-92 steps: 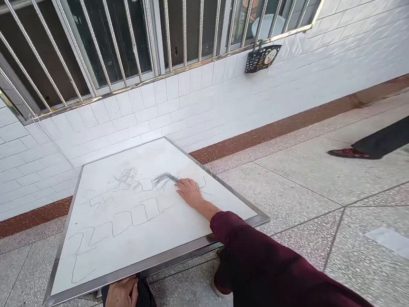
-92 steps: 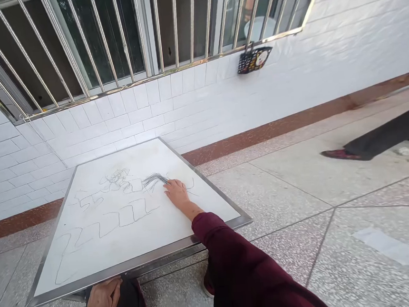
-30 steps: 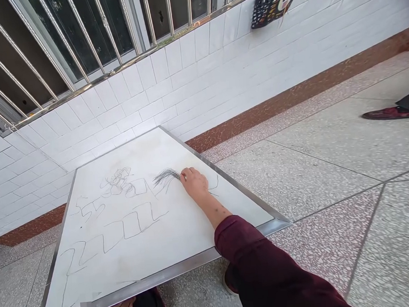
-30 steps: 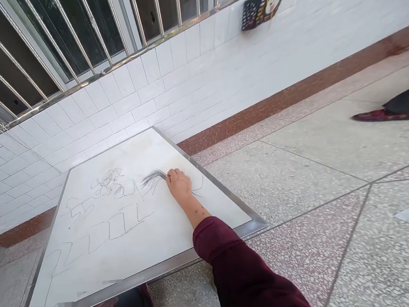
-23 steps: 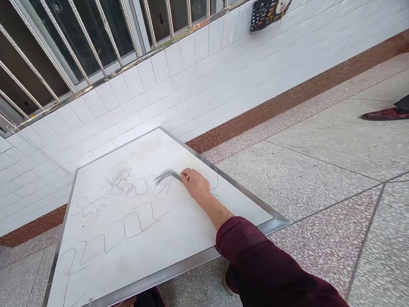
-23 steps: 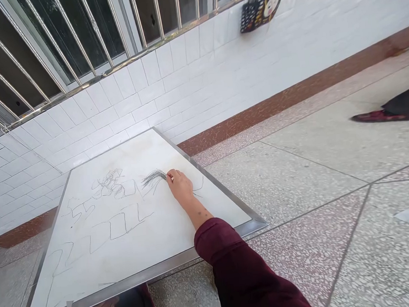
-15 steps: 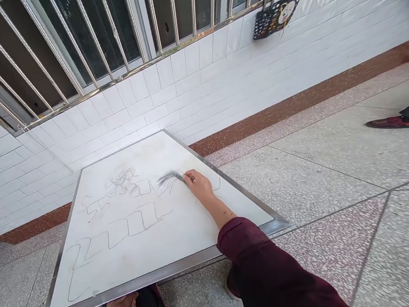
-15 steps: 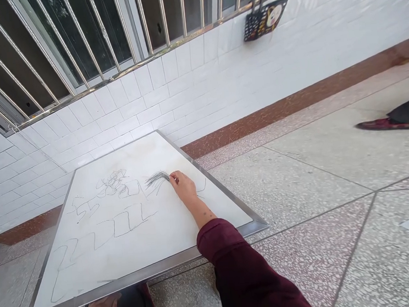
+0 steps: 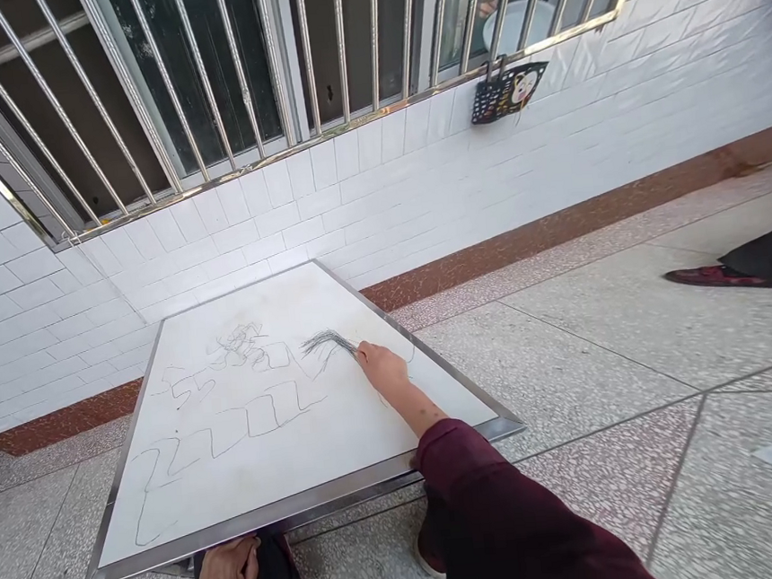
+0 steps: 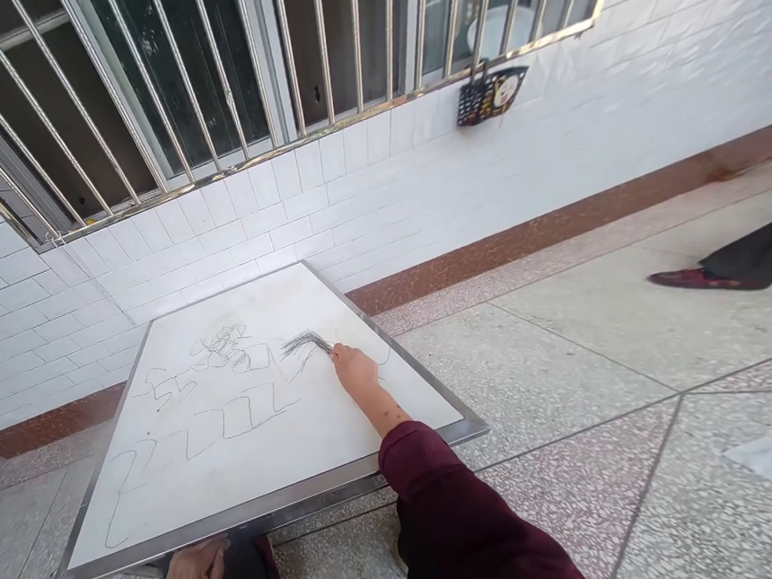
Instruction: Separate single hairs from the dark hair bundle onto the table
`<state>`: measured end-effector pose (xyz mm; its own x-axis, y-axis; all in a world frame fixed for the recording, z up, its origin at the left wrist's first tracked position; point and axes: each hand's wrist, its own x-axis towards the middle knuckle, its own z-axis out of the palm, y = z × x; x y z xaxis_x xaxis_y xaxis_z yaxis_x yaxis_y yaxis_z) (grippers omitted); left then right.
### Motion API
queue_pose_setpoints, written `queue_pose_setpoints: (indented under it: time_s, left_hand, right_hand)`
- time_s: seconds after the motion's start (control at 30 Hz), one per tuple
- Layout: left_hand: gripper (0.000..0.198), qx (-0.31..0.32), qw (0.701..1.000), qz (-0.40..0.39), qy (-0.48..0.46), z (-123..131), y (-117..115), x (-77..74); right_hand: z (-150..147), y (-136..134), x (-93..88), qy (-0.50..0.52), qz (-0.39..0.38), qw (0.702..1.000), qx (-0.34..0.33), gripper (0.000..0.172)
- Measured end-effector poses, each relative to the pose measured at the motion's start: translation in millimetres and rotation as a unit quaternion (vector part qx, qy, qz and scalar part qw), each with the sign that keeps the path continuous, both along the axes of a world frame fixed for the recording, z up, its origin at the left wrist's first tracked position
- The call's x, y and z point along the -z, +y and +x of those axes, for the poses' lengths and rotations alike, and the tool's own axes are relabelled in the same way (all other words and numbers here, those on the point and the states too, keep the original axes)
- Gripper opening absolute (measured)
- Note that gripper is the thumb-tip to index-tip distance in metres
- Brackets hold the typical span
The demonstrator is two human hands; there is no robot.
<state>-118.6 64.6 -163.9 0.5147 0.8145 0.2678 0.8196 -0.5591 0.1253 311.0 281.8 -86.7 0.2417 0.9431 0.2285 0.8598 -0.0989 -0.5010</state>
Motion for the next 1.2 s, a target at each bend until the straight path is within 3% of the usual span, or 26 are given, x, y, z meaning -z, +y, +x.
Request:
queue_pose_setpoints:
  time_s: [0.23,0.47,0.87,1.2]
  left_hand:
    - [0.029,-0.016,1.000,-0.013,-0.001,-3,0,6.6]
    - [0.029,-0.019,0.999,-0.022,-0.026,-4,2,11.7]
    - [0.027,-0.029,0.999,0.031,-0.007,-2,1,16.1]
    - [0.025,0.009,0.999,0.046,0.000,7,-3,22.6]
  right_hand:
    - [5,-17,3.4,-0.021,-0.025,0.999,-0.004,0.020]
    - [9,-25,2.9,-0.017,-0.029,0.999,-0.019,0.009]
    - [11,-32,1.1,0.081,0.033,0.995,-0.052,0.020]
    - [-6,-41,-17.8,0.134,0.086,0.983,-0.094,0.031]
